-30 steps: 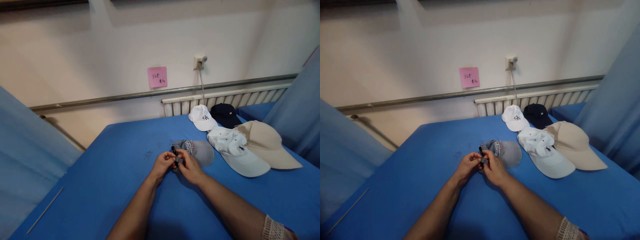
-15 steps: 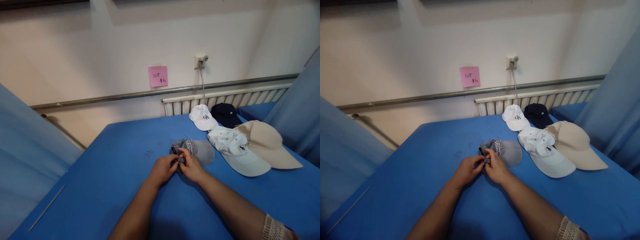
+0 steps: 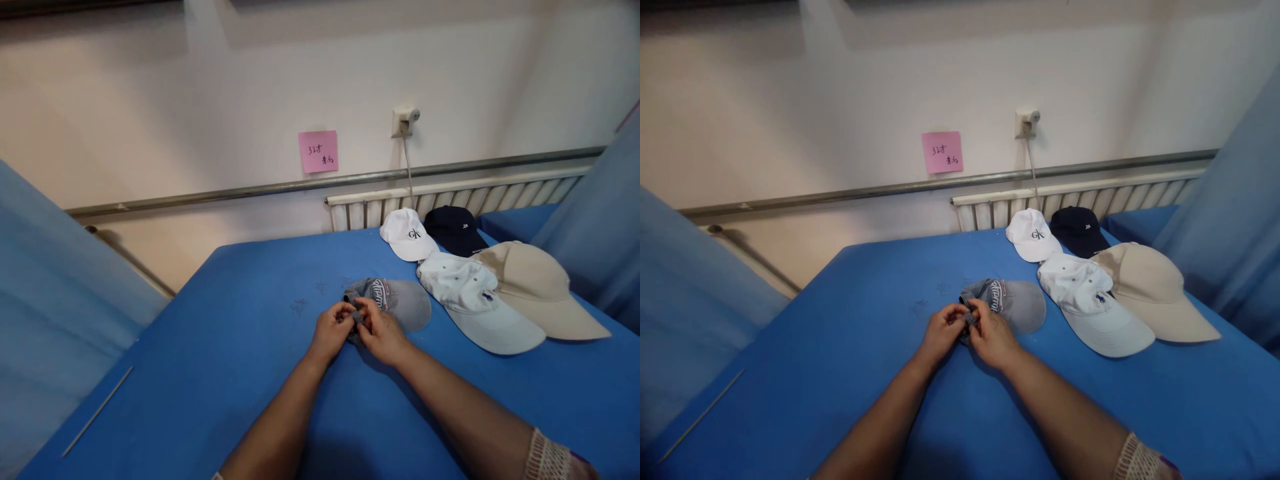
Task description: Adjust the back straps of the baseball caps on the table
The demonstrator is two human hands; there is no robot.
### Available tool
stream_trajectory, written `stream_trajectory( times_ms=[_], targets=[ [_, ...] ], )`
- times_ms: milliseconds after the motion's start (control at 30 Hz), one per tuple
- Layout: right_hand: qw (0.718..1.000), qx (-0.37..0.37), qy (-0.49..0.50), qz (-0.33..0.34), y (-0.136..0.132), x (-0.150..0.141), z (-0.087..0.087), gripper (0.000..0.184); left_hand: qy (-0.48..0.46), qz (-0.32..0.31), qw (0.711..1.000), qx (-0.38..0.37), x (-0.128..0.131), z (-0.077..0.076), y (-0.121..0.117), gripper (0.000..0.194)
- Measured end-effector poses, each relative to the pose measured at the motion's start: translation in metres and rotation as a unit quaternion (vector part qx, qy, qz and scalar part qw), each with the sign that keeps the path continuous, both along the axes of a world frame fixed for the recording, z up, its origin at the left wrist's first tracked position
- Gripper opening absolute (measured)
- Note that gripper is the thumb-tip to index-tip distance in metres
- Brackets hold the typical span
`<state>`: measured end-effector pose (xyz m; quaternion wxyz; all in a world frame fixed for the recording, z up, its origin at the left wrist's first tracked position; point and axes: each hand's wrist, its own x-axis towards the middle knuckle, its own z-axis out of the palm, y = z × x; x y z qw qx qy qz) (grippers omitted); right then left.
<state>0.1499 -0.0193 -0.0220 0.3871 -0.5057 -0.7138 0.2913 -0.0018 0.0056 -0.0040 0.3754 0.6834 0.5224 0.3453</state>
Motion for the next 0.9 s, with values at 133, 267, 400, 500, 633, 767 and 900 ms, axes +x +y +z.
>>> stream_trajectory(
  times_ms=[133,267,400,500,633,767,900],
  targets=[
    [1.0,-0.002,0.014,-0.003,0.001,0.001,0.0,0.056,0.133,-0.077,0.98,0.128,-0.005,0.015,-0.008,0.033],
    [1.0,-0.007,0.008,-0.002,-0.002,0.0,0.002,0.054,0.102,-0.053,0.989,0.098,-0.004,0.014,-0.01,0.02],
    [0.999,0.003,0.035,-0.006,-0.002,-0.002,0.0,0.052,-0.119,0.041,0.99,-0.067,-0.001,0.0,0.0,0.023],
    [0.996,0.004,0.091,-0.005,0.001,-0.003,-0.005,0.042,-0.203,0.065,0.964,-0.157,-0.004,-0.003,0.007,0.032],
    [0.992,0.01,0.129,-0.007,0.005,-0.004,-0.01,0.023,-0.195,0.028,0.956,-0.218,-0.009,0.0,0.006,0.036],
    [0.988,-0.002,0.154,0.018,0.002,-0.004,-0.007,0.018,-0.318,0.032,0.905,-0.28,-0.006,-0.002,0.004,0.023],
    [0.987,-0.004,0.14,0.075,-0.006,-0.006,0.001,0.017,-0.41,0.094,0.865,-0.275,-0.012,-0.005,0.013,0.018]
  ],
)
